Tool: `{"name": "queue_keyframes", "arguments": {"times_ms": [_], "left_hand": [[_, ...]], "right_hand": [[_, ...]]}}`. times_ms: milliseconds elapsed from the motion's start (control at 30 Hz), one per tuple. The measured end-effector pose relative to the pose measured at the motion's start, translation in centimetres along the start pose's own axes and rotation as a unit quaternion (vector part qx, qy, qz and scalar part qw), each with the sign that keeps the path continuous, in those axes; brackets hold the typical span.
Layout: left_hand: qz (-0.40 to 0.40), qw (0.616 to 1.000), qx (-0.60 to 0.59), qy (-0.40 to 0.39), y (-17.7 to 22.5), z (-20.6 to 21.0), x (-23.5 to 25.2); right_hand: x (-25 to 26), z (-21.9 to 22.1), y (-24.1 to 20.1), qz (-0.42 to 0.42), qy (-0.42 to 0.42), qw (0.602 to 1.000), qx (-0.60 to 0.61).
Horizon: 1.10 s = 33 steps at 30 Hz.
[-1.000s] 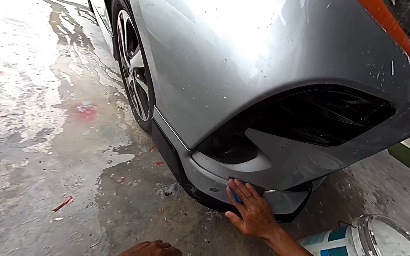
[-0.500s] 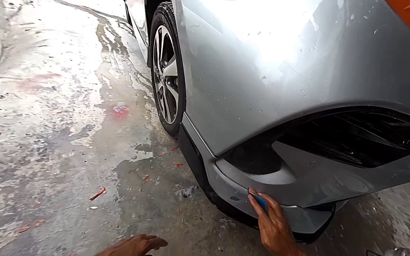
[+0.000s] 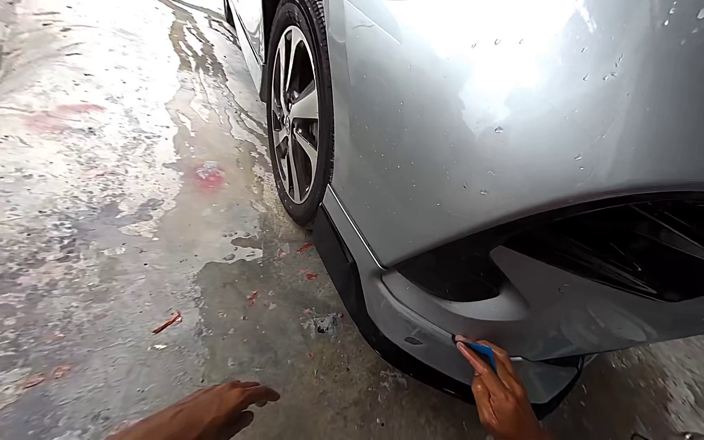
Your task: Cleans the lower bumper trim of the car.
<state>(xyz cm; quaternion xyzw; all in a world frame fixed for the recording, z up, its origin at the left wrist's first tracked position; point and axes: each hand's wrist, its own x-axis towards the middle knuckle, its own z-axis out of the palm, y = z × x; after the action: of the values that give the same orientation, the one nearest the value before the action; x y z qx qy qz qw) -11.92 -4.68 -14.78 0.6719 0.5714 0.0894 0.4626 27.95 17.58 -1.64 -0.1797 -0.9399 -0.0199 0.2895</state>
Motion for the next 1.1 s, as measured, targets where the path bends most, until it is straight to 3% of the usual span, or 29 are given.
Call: {"name": "queue_keyframes", "arguments": {"times_ms": [133,200,267,367,433,500,567,700,867,967,1100], "left_hand": [[0.064,0.996,0.030,-0.060,6.3,1.3,5.7],[0.079,0.992,0.042,-0.085,7.9,2.0,6.9],[0.073,0.995,0.024,-0.063,6.4,2.1,5.3],[0.037,0.999,-0.013,0.011,1.1,2.0,0.4],[0.006,1.000,-0.018,0.009,-0.5,1.8,-1.9],[0.008,0.999,-0.011,-0.029,1.0,2.1,-1.7],[0.046,0.998,0.010,-0.040,4.3,2.0,0.7],[0.100,0.990,0.058,-0.084,8.8,3.0,4.4],[0.057,0.996,0.059,-0.040,6.0,0.6,0.9],[0.079,0.992,0.062,-0.073,8.0,1.0,1.9],[0.081,0.995,0.037,-0.042,8.8,0.2,1.0]], "right_hand": [[8.6,6.8,-6.6,0.038,0.035,0.998,0.034],[9.2,6.9,-7.1,0.046,0.008,0.999,0.021],[5.7,3.6,-4.2,0.032,-0.002,0.999,-0.005],[-2.5,-4.1,2.7,0.005,-0.039,0.998,-0.041],[-3.7,-6.3,4.9,-0.038,-0.085,0.995,-0.041],[-1.7,-4.3,3.0,-0.055,-0.079,0.995,-0.017],[2.6,0.8,-1.2,-0.036,-0.027,0.999,0.003],[8.0,8.4,-8.1,0.010,0.044,0.995,-0.083],[6.4,9.0,-7.8,0.001,0.057,0.987,-0.150],[9.3,11.4,-9.2,0.033,0.080,0.984,-0.156],[8.0,10.1,-8.5,0.017,0.050,0.980,-0.194]]}}
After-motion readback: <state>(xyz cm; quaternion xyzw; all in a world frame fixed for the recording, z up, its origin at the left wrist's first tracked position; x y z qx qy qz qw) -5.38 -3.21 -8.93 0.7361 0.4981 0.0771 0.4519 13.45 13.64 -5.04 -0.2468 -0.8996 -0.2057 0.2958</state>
